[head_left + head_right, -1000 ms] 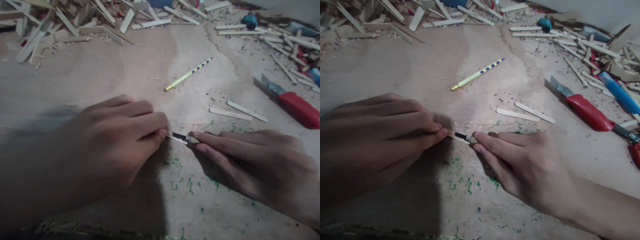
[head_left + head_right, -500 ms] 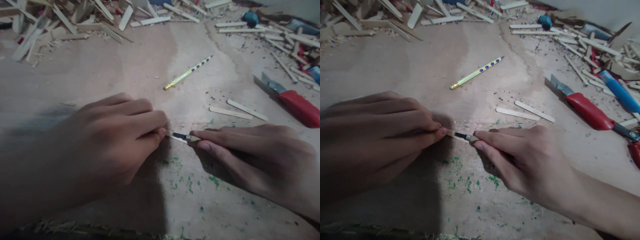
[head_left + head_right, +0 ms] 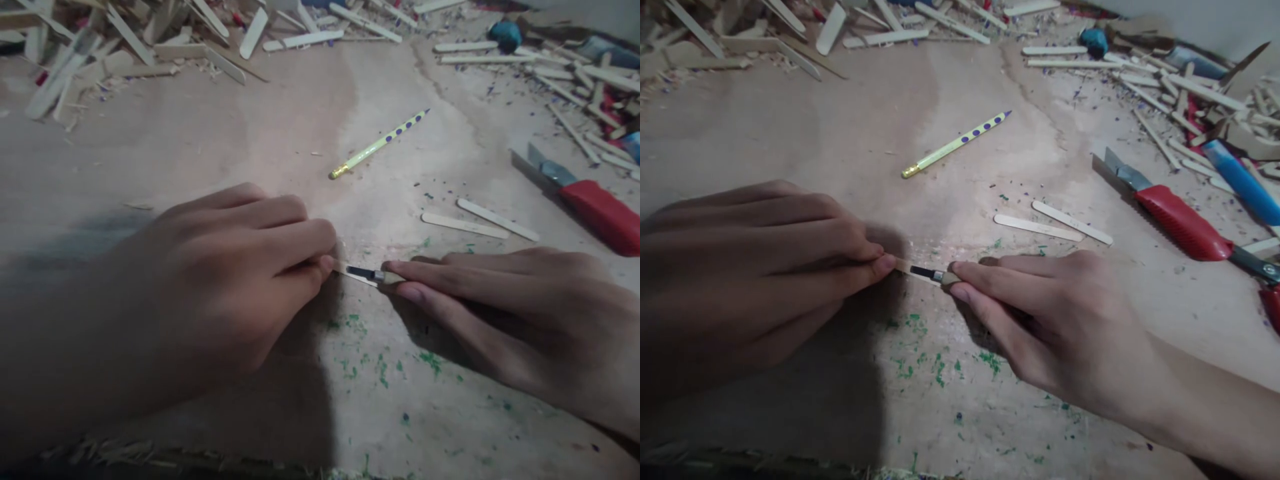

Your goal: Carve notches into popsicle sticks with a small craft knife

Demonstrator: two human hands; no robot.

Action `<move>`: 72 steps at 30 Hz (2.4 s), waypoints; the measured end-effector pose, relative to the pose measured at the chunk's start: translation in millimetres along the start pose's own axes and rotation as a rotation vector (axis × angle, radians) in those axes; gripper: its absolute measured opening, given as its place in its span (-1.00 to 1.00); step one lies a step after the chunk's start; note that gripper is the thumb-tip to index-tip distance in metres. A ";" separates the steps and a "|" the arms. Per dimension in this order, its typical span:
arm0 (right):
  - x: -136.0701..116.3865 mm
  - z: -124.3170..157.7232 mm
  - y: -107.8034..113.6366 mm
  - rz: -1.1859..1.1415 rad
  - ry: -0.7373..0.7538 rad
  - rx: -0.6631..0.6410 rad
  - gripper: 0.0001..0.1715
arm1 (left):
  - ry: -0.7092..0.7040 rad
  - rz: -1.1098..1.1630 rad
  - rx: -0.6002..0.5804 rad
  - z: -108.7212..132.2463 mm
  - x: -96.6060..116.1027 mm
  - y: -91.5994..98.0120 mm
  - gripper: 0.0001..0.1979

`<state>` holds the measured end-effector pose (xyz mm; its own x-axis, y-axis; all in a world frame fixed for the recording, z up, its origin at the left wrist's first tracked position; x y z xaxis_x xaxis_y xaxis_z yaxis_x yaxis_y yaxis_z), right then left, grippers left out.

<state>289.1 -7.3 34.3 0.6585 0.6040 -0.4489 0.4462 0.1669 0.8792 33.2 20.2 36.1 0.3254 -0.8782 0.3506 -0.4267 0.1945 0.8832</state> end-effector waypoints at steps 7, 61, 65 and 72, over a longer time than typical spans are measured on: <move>1.7 -5.2 1.5 -0.003 0.014 -0.008 -0.73 | 0.010 -0.014 0.000 0.2 -1.2 -1.2 -0.52; 9.9 10.6 7.6 0.116 -0.078 0.253 -0.80 | 0.067 0.016 0.081 5.7 -4.7 -10.1 -0.58; 13.1 7.1 6.2 0.086 0.004 0.240 -0.83 | 0.004 0.022 0.040 5.6 -6.7 -7.6 -0.65; 18.5 2.3 8.1 0.027 -0.047 0.242 -0.83 | 0.043 0.024 0.072 11.9 -10.1 -9.8 -0.64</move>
<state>306.3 3.4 32.6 0.6968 0.5680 -0.4380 0.5569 -0.0437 0.8294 24.1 21.9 20.2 0.3496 -0.8538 0.3858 -0.4940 0.1818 0.8502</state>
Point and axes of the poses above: each hand's wrist, its own z-axis away from the middle knuckle, its own y-axis out of the back of the hand, x = y × z, the point moved 5 cm from there along -z, towards the middle knuckle, and after that the axes turned 10 degrees about z, right-handed, at the moved point
